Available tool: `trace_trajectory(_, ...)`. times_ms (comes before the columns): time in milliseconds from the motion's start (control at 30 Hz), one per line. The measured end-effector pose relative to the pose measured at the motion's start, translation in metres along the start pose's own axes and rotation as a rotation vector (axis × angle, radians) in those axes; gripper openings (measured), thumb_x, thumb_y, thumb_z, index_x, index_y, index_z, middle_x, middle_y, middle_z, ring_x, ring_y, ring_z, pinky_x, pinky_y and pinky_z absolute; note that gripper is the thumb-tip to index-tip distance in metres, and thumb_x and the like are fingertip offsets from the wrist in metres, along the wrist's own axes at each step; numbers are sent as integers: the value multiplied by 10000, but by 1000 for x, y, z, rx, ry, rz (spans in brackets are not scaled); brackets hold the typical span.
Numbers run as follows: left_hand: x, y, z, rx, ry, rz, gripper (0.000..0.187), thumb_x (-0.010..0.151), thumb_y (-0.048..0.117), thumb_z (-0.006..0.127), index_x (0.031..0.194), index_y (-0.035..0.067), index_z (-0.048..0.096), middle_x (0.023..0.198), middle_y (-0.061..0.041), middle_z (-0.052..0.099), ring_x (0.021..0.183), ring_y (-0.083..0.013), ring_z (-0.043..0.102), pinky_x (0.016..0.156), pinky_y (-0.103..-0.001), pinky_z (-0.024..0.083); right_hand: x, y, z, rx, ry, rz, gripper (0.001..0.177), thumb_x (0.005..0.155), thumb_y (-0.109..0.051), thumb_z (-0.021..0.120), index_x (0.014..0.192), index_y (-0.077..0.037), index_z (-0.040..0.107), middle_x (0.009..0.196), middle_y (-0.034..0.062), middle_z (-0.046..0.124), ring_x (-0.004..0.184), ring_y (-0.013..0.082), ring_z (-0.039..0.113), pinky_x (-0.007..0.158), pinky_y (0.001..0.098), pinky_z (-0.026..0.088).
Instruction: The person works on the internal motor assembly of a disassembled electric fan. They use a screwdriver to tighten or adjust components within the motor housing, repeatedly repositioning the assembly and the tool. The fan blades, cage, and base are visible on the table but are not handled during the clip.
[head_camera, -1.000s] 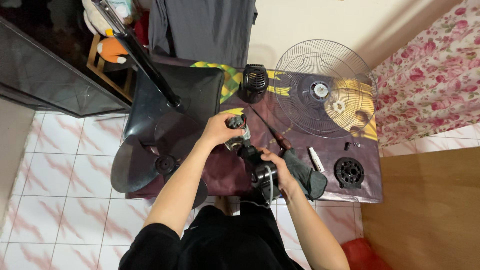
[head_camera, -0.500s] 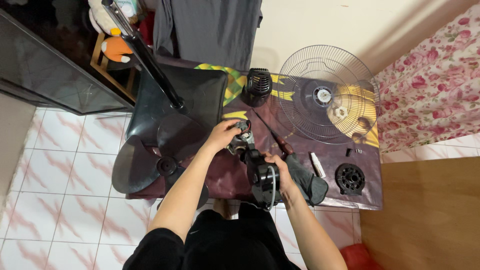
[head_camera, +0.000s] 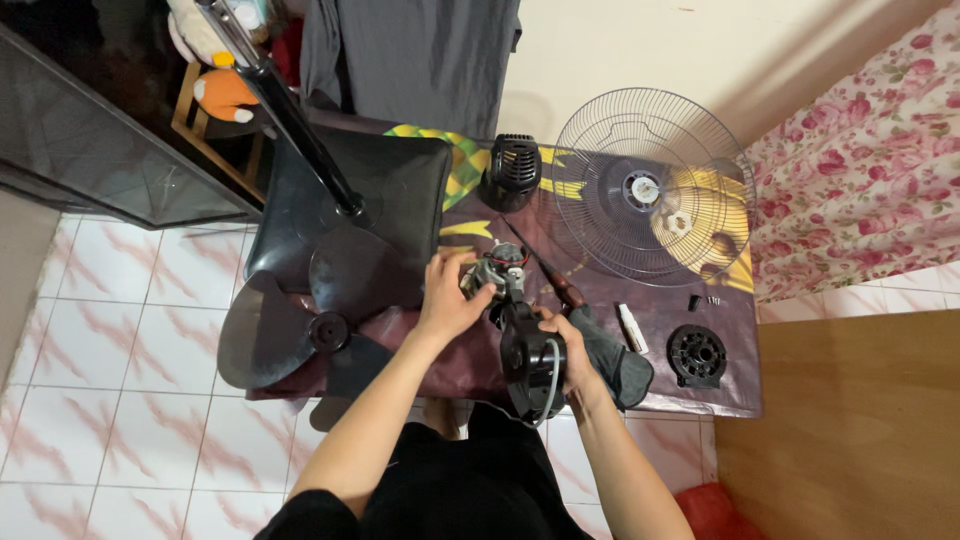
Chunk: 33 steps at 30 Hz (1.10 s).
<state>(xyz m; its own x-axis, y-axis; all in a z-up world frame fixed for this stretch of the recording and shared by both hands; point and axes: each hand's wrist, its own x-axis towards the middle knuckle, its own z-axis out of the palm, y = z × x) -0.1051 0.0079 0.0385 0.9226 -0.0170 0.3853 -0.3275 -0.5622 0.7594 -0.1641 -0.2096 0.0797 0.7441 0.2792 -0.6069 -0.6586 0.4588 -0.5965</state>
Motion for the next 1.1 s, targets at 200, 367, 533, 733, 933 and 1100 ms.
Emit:
trace_trajectory(200,-3,5,20,-274,-181,-246,399,907,262,740,1220,41,630,1200,-151,632,1094,-322,638,947,-401,517,2,-1,-1,-21,85,5,606,803,-308,576,1348,-45,533,1000,118,683,785,225,689,693,356,578)
trace_trajectory(367,3,-7,22,-171,-72,-173,319,860,243,809,1099,64,695,1150,-135,647,1095,-317,652,938,-391,526,7,9,12,-178,82,31,626,838,-378,613,1383,-81,535,947,106,656,741,202,655,633,340,549)
trace_trajectory(533,8,-5,-1,-161,-36,-220,250,805,245,834,991,100,754,1117,-82,680,1058,-268,690,891,-370,549,17,18,29,-244,51,4,635,825,-384,611,1383,-103,501,1043,88,619,887,195,639,750,347,550)
trace_trajectory(733,14,6,-22,-85,-147,-268,234,829,247,803,1036,141,781,1092,-62,681,1011,-271,693,855,-371,549,21,23,32,-352,14,-12,651,816,-388,616,1376,-69,521,1087,99,627,952,208,618,805,347,524)
trace_trajectory(933,19,1,-33,-17,-265,-282,186,847,234,788,986,117,746,1036,-99,651,981,-330,669,832,-419,538,21,23,43,-339,-12,-14,647,839,-374,618,1389,-60,487,1081,106,628,945,212,648,800,351,552)
trace_trajectory(1100,16,-5,-36,-59,-258,-254,181,851,222,781,973,103,718,1015,-104,652,969,-338,664,828,-428,531,17,14,55,-229,5,49,635,822,-358,580,1380,-75,468,985,137,655,804,246,687,686,394,584)
